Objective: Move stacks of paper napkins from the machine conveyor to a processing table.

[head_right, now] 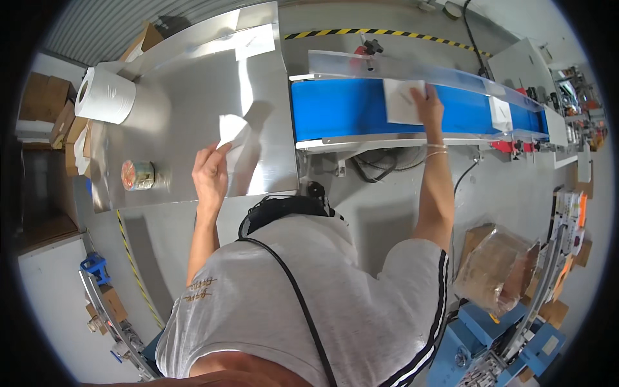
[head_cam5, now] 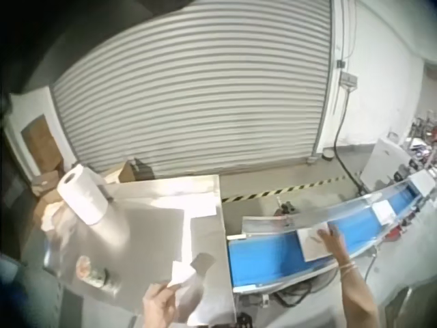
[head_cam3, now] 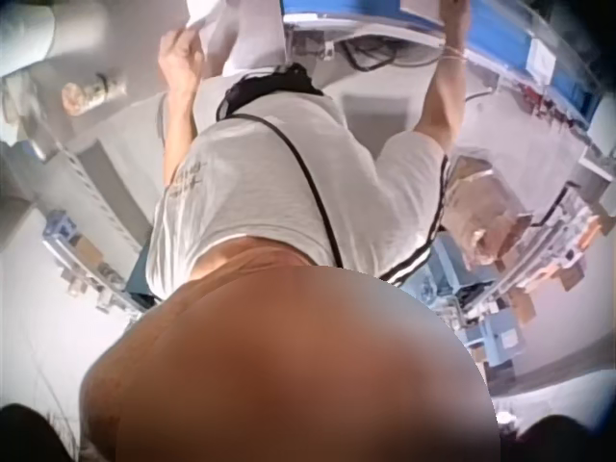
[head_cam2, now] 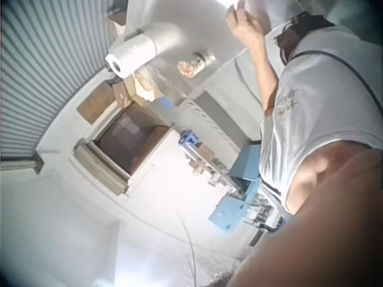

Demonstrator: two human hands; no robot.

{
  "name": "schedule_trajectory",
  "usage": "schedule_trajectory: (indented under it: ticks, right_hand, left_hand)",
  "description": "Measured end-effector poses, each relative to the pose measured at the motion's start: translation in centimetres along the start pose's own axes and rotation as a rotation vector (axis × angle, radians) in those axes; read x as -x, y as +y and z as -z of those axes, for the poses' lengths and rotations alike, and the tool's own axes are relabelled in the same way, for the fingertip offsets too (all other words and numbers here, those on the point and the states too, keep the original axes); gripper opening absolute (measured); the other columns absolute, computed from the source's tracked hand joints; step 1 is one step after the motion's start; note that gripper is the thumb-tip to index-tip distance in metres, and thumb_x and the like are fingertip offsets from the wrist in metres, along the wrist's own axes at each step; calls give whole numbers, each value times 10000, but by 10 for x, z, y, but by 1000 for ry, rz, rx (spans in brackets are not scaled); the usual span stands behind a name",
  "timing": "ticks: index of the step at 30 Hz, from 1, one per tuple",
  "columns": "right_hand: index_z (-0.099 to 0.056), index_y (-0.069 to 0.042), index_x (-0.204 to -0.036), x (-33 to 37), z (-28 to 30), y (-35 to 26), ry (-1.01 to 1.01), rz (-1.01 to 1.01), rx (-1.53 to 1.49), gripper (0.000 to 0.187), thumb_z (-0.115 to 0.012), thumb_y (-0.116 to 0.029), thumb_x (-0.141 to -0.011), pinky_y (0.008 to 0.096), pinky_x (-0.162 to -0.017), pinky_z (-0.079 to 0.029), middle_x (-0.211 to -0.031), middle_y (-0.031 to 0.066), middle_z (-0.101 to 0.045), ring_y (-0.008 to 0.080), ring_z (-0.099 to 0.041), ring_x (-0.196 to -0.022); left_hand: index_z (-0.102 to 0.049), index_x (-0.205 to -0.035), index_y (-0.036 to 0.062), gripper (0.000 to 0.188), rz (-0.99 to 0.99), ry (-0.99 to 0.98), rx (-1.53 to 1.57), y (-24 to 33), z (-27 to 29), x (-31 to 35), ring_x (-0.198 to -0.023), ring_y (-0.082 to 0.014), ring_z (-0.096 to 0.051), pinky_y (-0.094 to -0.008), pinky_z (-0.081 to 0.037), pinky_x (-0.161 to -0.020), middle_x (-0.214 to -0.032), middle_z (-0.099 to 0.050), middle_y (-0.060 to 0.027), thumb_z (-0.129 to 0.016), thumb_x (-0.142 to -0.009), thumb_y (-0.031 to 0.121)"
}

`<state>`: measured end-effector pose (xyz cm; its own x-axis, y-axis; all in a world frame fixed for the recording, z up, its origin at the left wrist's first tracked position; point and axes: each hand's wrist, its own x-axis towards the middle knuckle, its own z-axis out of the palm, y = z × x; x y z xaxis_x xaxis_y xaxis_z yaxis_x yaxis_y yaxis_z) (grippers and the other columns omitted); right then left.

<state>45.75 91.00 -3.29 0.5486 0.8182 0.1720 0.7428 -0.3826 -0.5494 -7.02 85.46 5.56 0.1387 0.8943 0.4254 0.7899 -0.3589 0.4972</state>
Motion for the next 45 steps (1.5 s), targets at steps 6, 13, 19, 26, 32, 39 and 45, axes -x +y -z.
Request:
schedule_trajectory:
  ticks: [6,13,19,26,32,39,45]
  right_hand:
    - [-396,-13,-1369,41,20,-70,-158,502,-12,922,-852,-357,-645,428,-979,-419,-1294,238,-511,368,-488,-1211]
    - [-413,-51,-1345,104,7,-162,-897,560,-669,772,-819,-213,-709,346,-1021,-374,-1295,119,-493,236,-457,-1220]
    - [-573,-31,-989,100,0,-129,-864,260,-836,205,-637,-207,-904,243,-676,-427,-865,-17,-570,61,-487,-781]
    - [-632,-45,-1094,20,-2,-12,-239,-72,-543,373,-636,-358,-892,280,-672,-481,-827,58,-641,106,-567,-754]
    - [-572,-29,-1192,-34,42,89,213,-28,-14,472,-641,-366,-869,375,-768,-500,-1002,166,-649,307,-628,-910]
    - [-572,-20,-1006,115,40,114,638,-321,-328,256,-599,-256,-911,352,-681,-455,-759,108,-548,223,-536,-692]
    - [-666,-74,-939,488,-162,208,-366,-653,174,280,-617,-311,-798,465,-804,-488,-954,208,-650,374,-620,-920]
  left_hand:
    - [-712,-966,86,269,-147,-86,142,41,-31,-15,-878,-281,-622,-349,-512,-718,-1011,-661,-117,-620,-768,-72]
    - [-707,-984,82,274,-143,-398,532,86,-62,-36,-911,-284,-620,-339,-515,-763,-1041,-653,-132,-594,-793,-77]
    - [-687,-1014,44,199,124,-403,740,97,-92,-43,-898,-161,-616,-269,-489,-768,-1035,-658,-83,-598,-852,-29]
    - [-667,-1069,51,250,137,-383,577,93,-101,-37,-840,-169,-595,-275,-482,-772,-1071,-651,-108,-647,-823,9]
    - [-649,-1091,23,272,160,-545,464,86,-111,-27,-755,-168,-598,-285,-488,-679,-973,-656,-130,-664,-821,46]
    - [-677,-999,38,153,173,-545,505,35,-141,0,-678,-126,-621,-276,-497,-639,-776,-676,-71,-641,-867,105]
    - [-670,-932,23,99,-72,-457,582,30,-149,6,-632,-136,-581,-267,-475,-602,-721,-618,-61,-635,-858,79]
